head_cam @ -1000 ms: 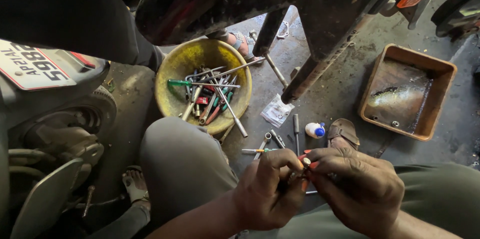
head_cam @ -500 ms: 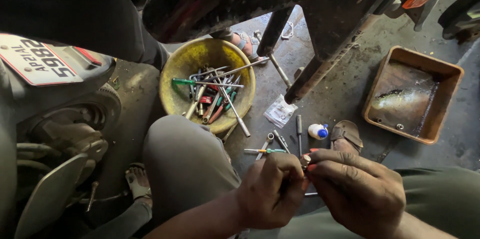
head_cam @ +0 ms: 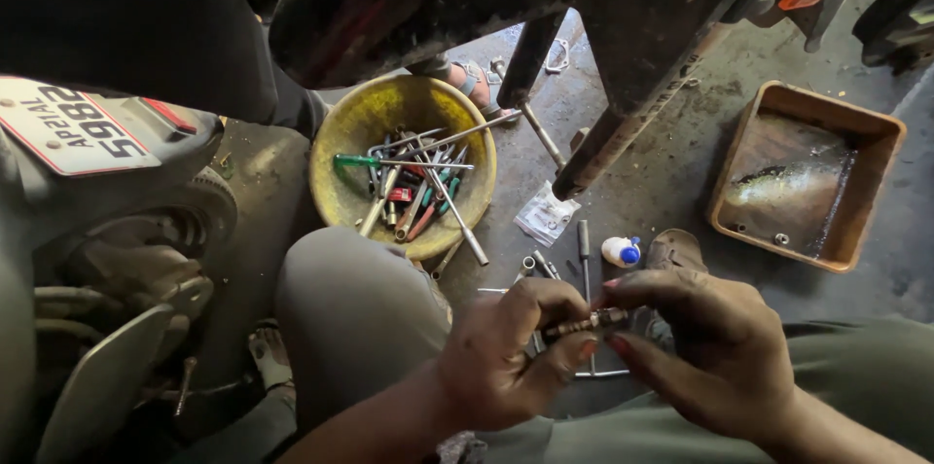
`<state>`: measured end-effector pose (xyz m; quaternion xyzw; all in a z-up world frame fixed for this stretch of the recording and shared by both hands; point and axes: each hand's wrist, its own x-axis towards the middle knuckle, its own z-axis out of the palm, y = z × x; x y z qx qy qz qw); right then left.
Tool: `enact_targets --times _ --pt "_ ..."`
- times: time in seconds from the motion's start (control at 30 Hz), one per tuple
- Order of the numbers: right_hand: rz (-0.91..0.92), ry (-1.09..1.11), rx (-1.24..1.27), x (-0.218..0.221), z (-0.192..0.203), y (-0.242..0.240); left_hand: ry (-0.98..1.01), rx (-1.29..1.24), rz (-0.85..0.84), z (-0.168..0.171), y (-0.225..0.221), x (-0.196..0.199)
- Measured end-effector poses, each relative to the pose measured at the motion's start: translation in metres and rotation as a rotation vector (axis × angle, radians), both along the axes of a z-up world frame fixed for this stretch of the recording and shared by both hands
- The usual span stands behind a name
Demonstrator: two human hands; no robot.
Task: Cleaning or adjusting a spark plug removed from a motorcycle.
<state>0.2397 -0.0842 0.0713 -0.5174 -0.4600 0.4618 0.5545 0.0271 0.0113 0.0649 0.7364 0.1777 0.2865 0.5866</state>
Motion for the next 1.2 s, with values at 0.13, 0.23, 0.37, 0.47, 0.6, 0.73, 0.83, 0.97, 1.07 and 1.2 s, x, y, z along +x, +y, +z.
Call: enact_targets --times 0.13,0.23,0.37,0.47,0.6,0.73,0.83,0.97,1.07,1.2 --pt "0.023 -0.413 0.059 0.002 0.009 0.009 0.034 0.064 0.018 0.002 0.002 0.0" --pt "0.046 -0.395 0.075 0.002 0.01 0.01 0.053 0.061 -0.015 0.003 0.002 -0.001" --pt "0.051 -0.38 0.055 0.003 0.008 0.008 0.008 0.07 0.009 0.003 0.003 -0.003" --pt "0.056 -0.272 0.04 0.002 0.009 0.009 0.059 0.0 0.002 0.001 0.002 -0.005" --pt "0.046 -0.554 0.092 -0.003 0.008 0.009 0.046 -0.043 0.033 -0.006 -0.001 -0.006" --pt "-0.013 -0.625 0.118 -0.013 0.007 0.005 0.041 -0.18 0.04 -0.01 -0.005 -0.005" --pt "-0.066 -0.688 0.154 -0.018 0.004 0.003 0.008 -0.169 0.039 -0.011 -0.009 -0.003" --pt "-0.078 -0.712 0.235 -0.022 0.003 0.002 -0.011 -0.191 0.04 -0.011 -0.01 -0.004" --pt "-0.085 -0.757 0.204 -0.024 0.004 0.002 -0.019 -0.15 0.04 -0.009 -0.01 -0.004" --pt "-0.08 -0.718 0.213 -0.021 0.004 0.003 -0.036 -0.076 0.077 -0.011 -0.01 -0.004"
